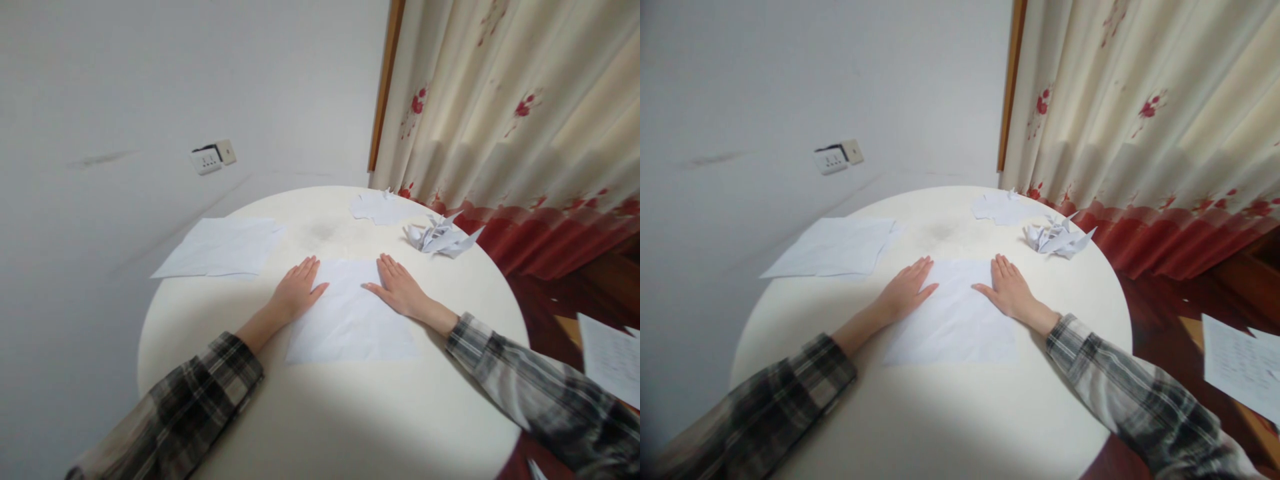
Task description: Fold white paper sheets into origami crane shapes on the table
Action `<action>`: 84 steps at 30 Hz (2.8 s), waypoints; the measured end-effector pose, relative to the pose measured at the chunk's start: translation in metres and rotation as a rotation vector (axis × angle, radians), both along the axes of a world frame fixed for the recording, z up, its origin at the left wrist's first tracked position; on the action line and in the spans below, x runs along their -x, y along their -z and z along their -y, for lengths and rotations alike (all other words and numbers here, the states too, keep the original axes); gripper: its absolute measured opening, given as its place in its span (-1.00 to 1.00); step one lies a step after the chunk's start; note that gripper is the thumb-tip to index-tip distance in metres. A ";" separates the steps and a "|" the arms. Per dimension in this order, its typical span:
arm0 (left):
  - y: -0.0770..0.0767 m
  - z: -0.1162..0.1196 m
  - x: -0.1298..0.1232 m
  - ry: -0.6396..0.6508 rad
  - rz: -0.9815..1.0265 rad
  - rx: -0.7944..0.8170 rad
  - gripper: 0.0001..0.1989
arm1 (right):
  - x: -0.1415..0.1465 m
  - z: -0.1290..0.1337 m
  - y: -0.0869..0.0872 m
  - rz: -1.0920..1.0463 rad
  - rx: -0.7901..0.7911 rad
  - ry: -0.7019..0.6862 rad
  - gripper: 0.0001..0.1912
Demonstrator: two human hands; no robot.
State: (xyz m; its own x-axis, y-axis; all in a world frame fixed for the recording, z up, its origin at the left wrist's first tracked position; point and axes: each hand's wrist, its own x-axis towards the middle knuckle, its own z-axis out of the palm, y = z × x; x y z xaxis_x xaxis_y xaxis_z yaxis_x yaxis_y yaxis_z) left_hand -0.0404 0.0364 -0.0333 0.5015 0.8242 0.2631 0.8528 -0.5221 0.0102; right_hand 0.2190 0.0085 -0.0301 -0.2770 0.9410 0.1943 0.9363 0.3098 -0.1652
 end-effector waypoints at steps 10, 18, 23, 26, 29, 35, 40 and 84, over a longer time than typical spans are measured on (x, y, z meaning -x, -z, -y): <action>-0.003 0.001 -0.001 -0.008 -0.005 0.017 -0.43 | 0.004 0.003 -0.005 0.034 0.017 0.078 -0.01; -0.007 0.003 -0.003 -0.047 -0.038 0.044 -0.43 | 0.002 0.001 -0.003 0.049 0.023 0.126 -0.02; -0.008 0.006 -0.004 -0.090 -0.052 0.052 -0.45 | 0.004 0.002 -0.004 0.088 0.017 0.138 -0.03; -0.009 0.006 -0.003 -0.035 -0.033 0.033 -0.48 | 0.004 0.003 -0.004 0.106 0.012 0.136 -0.03; -0.014 0.007 -0.004 0.142 0.025 0.020 -0.51 | 0.005 0.003 -0.005 0.112 0.006 0.136 -0.03; -0.026 0.022 -0.017 0.448 0.090 0.083 -0.53 | 0.007 0.001 -0.010 0.097 0.013 0.141 -0.06; -0.024 0.033 -0.024 0.458 0.036 0.132 -0.45 | 0.008 0.000 -0.012 0.081 0.017 0.132 -0.07; -0.002 0.020 -0.007 0.105 0.032 -0.033 -0.52 | 0.009 0.018 -0.007 0.006 -0.010 -0.145 -0.11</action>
State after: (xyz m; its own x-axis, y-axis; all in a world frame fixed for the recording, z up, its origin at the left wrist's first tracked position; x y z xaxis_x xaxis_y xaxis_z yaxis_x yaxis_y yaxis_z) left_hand -0.0338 0.0169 -0.0312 0.5758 0.7580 0.3063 0.7926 -0.6095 0.0182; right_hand 0.2103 -0.0093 -0.0229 -0.4114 0.8888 0.2017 0.8825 0.4439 -0.1558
